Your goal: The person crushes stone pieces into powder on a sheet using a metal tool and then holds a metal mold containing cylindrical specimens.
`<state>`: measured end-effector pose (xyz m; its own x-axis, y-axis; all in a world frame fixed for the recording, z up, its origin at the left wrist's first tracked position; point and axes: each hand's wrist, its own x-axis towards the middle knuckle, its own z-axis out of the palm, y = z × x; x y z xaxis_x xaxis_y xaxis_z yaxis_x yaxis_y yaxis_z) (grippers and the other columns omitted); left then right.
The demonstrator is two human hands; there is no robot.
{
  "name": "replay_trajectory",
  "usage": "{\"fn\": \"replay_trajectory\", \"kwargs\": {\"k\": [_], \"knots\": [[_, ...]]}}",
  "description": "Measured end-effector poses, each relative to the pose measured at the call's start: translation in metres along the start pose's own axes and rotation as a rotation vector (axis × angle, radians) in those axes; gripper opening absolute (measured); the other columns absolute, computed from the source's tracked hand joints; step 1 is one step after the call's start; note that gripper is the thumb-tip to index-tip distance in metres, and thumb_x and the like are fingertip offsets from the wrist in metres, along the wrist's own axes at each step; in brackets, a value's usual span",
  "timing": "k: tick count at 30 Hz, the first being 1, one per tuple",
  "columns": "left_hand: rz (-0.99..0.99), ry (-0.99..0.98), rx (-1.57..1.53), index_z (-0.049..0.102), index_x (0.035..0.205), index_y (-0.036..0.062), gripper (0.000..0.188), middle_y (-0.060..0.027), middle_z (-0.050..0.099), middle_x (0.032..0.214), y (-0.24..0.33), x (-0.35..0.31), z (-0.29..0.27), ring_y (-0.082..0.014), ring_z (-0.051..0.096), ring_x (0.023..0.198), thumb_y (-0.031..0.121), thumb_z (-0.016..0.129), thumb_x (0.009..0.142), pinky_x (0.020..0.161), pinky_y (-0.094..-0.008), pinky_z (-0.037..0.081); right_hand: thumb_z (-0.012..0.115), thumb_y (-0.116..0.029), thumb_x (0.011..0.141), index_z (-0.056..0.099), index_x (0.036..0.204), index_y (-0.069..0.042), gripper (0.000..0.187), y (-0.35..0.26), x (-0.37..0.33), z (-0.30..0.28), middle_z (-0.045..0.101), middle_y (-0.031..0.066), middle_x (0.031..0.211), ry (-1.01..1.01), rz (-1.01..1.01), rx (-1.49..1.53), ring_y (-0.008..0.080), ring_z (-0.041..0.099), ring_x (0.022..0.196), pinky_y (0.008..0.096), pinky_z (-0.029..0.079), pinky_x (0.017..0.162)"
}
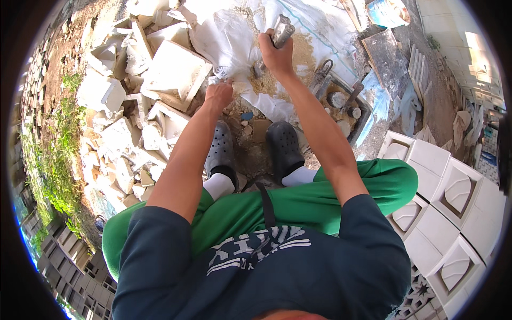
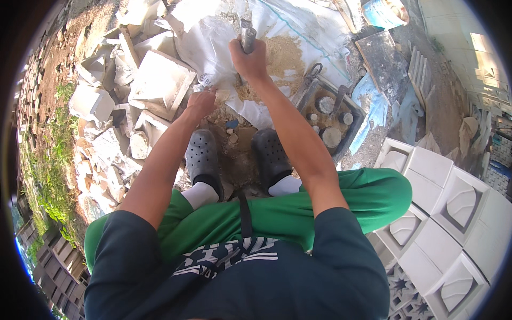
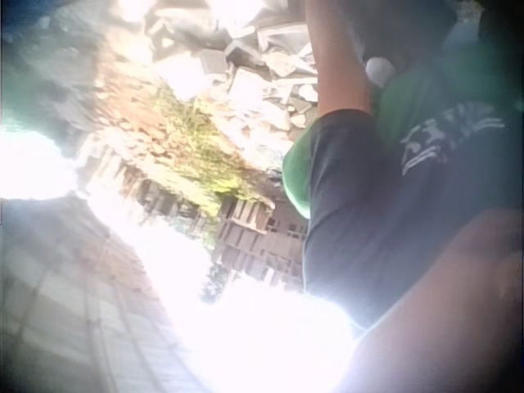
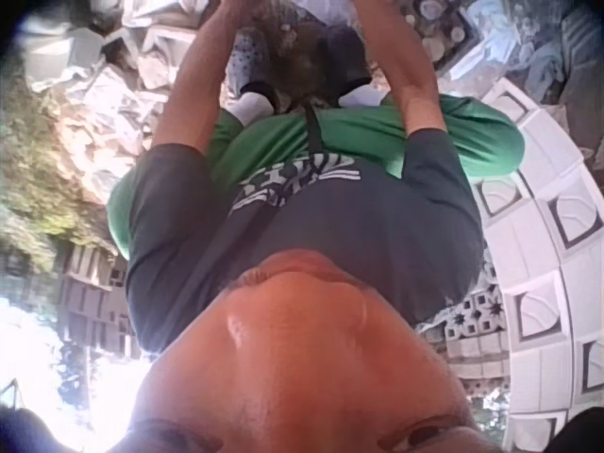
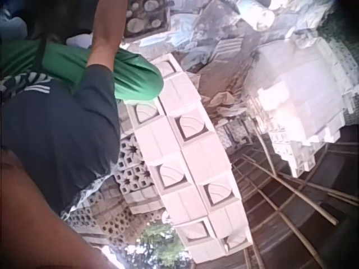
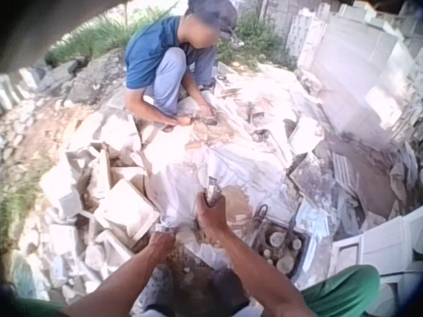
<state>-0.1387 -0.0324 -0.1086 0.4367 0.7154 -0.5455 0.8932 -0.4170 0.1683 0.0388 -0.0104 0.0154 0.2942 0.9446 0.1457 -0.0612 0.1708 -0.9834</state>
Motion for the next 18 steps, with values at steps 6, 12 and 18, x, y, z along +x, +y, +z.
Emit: {"fn": "replay_trajectory", "kwargs": {"k": [6,12,18], "knots": [[-0.048,0.073,0.006,0.041,0.13,0.0029,0.063,-0.0186,0.058,0.116,-0.001,-0.008,0.006,-0.0297,0.063,0.097,0.027,0.067,0.078,0.08,-0.0394,0.051,0.056,-0.007,0.081,0.045,0.054,-0.006,0.029,-0.09,-0.004,0.004,0.042,-0.0039,0.049,-0.002,-0.111,0.012,0.0038,0.038,0.044,0.0245,0.028,0.041],[0.012,-0.027,0.038,0.033,0.136,0.0015,0.072,-0.0204,0.053,0.123,0.008,0.005,-0.007,-0.0298,0.061,0.102,0.029,0.066,0.077,0.083,-0.0405,0.05,0.055,-0.007,0.08,0.046,0.055,-0.006,0.027,0.005,0.006,-0.02,0.042,-0.0048,0.05,0.053,-0.032,-0.031,0.0036,0.038,0.046,0.025,0.029,0.043],[-0.027,-0.018,0.084,0.032,0.137,0.0012,0.074,-0.0172,0.058,0.116,-0.005,-0.006,0.003,-0.0276,0.063,0.097,0.031,0.066,0.078,0.077,-0.0385,0.052,0.056,-0.003,0.079,0.039,0.056,-0.008,0.029,-0.063,0.006,-0.026,0.038,-0.0015,0.048,-0.038,-0.127,0.045,0.0074,0.035,0.044,0.0249,0.029,0.044]]}}
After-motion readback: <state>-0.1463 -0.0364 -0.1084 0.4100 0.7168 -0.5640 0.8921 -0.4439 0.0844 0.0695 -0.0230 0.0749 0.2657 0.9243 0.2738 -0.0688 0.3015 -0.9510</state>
